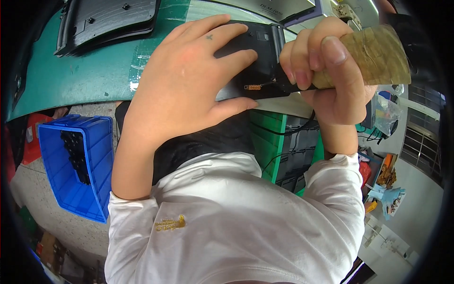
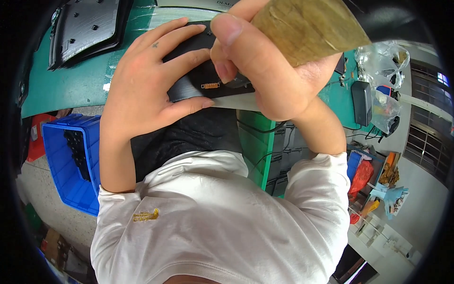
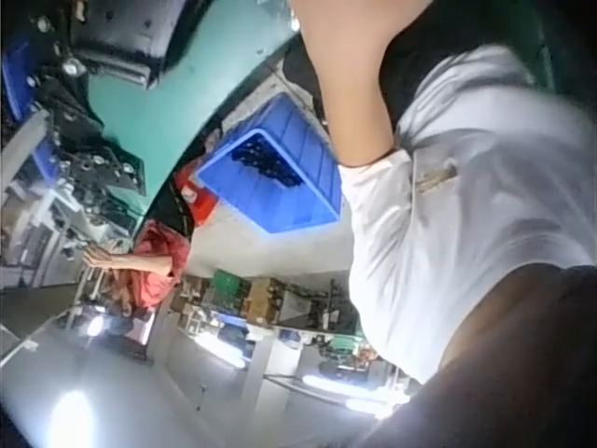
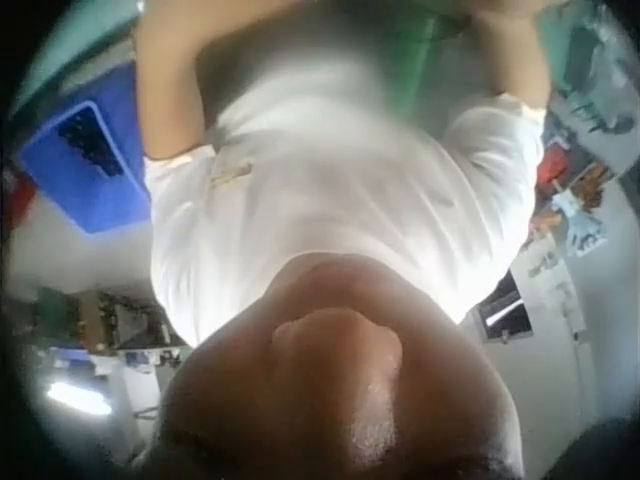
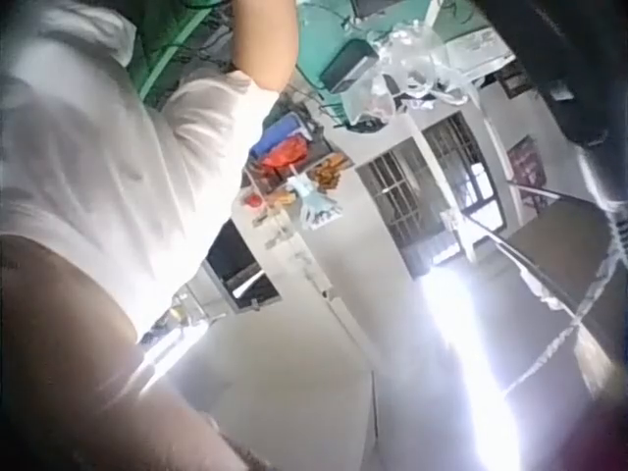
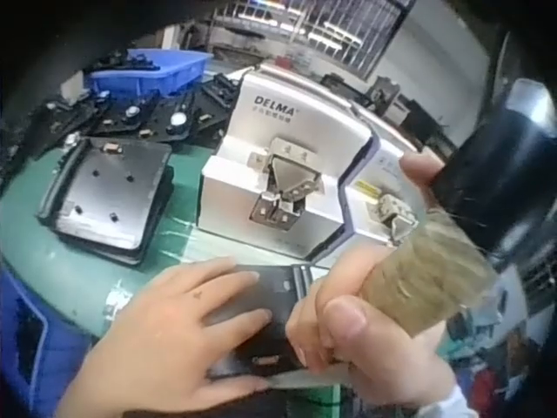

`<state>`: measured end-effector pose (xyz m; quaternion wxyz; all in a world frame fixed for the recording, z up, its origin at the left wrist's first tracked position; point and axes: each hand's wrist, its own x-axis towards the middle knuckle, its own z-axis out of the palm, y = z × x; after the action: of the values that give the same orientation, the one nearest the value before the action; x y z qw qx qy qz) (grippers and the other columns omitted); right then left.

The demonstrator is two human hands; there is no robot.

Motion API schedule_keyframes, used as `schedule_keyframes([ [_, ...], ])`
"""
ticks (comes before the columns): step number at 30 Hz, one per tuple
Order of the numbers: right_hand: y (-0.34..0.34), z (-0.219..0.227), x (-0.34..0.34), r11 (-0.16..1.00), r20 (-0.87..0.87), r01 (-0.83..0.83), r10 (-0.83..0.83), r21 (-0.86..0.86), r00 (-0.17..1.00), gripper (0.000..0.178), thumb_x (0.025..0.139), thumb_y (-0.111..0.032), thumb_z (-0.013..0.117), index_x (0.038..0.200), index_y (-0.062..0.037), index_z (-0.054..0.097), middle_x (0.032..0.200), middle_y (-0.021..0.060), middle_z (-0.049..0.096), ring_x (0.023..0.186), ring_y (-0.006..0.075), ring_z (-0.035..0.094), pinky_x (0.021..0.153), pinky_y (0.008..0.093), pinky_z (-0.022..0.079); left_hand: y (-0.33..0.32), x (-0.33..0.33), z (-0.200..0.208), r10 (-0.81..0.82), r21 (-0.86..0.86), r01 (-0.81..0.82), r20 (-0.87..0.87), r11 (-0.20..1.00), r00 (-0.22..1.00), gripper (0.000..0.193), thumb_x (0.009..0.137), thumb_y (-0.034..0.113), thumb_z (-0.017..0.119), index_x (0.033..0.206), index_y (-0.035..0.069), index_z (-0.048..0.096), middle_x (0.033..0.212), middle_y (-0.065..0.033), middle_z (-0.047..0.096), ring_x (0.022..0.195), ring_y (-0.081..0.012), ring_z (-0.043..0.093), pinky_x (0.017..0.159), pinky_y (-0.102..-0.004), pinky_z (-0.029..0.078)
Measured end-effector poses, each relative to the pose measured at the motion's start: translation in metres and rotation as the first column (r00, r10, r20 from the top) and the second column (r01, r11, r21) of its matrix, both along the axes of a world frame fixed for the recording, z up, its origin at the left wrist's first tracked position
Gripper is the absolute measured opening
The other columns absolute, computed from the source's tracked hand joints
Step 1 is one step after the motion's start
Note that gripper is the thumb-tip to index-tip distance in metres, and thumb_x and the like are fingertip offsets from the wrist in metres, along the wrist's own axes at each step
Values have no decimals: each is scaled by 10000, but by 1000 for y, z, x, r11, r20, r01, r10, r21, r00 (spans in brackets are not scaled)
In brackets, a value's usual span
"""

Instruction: The person assembles black plastic housings by hand, securing them with screws using an electric screwdriver.

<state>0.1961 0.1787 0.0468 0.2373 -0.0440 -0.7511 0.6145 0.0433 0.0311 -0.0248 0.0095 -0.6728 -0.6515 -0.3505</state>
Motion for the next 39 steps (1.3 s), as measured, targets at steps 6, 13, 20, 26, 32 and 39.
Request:
schedule_keyframes([
  [6, 1, -3, 0, 998, 27, -59, 60, -12, 998, 223, 976, -201, 519, 826, -36, 512, 719, 44, 458, 587, 152, 500, 591, 346, 447, -2, -1, 0, 2, -9, -2, 20, 1000, 1000, 563, 667, 386, 862, 1139, 102, 745, 1373, -118, 626, 1315, -374, 553, 1051, -485, 474],
  [13, -6, 1, -2, 1000, 88, -15, 15, 2, 996, 235, 979, -205, 522, 811, -41, 517, 693, 56, 481, 570, 151, 487, 583, 339, 436, -6, -7, 2, -60, 25, 59, 30, 998, 998, 473, 688, 349, 851, 1072, 86, 765, 1350, -129, 638, 1263, -381, 584, 1023, -488, 492],
  [20, -5, -10, -6, 998, -46, -3, 0, -61, 999, 231, 988, -157, 523, 804, -21, 498, 648, 72, 489, 567, 165, 495, 570, 334, 431, -3, -10, 1, -214, 114, 208, 46, 972, 976, 399, 674, 327, 858, 997, 97, 811, 1256, -150, 677, 1156, -404, 633, 942, -483, 531],
  [26, -8, -7, -6, 994, -13, 106, -106, 24, 994, 159, 969, -79, 577, 831, -6, 551, 639, 56, 575, 575, 137, 549, 549, 282, 457, -1, -5, 1, -202, 108, 204, -34, 973, 979, 380, 669, 344, 855, 986, 137, 821, 1230, -99, 690, 1160, -352, 629, 928, -458, 514],
  [32, -19, -20, -8, 958, -197, 181, -226, -222, 954, 529, 834, 88, 739, 1299, 8, 499, 883, 44, 683, 739, 121, 676, 644, 272, 534, -3, -2, 1, -199, 88, 205, -66, 975, 978, 346, 673, 352, 856, 964, 167, 825, 1188, -43, 714, 1150, -322, 633, 908, -436, 499],
  [39, -3, -33, -25, 978, -550, 207, -193, -38, 813, 590, 795, 62, 790, 1292, -31, 486, 972, 49, 682, 845, 127, 682, 734, 297, 552, -1, -2, 1, -179, 96, 191, -119, 977, 977, 352, 683, 340, 860, 992, 174, 832, 1157, -28, 725, 1135, -301, 641, 896, -420, 499],
])
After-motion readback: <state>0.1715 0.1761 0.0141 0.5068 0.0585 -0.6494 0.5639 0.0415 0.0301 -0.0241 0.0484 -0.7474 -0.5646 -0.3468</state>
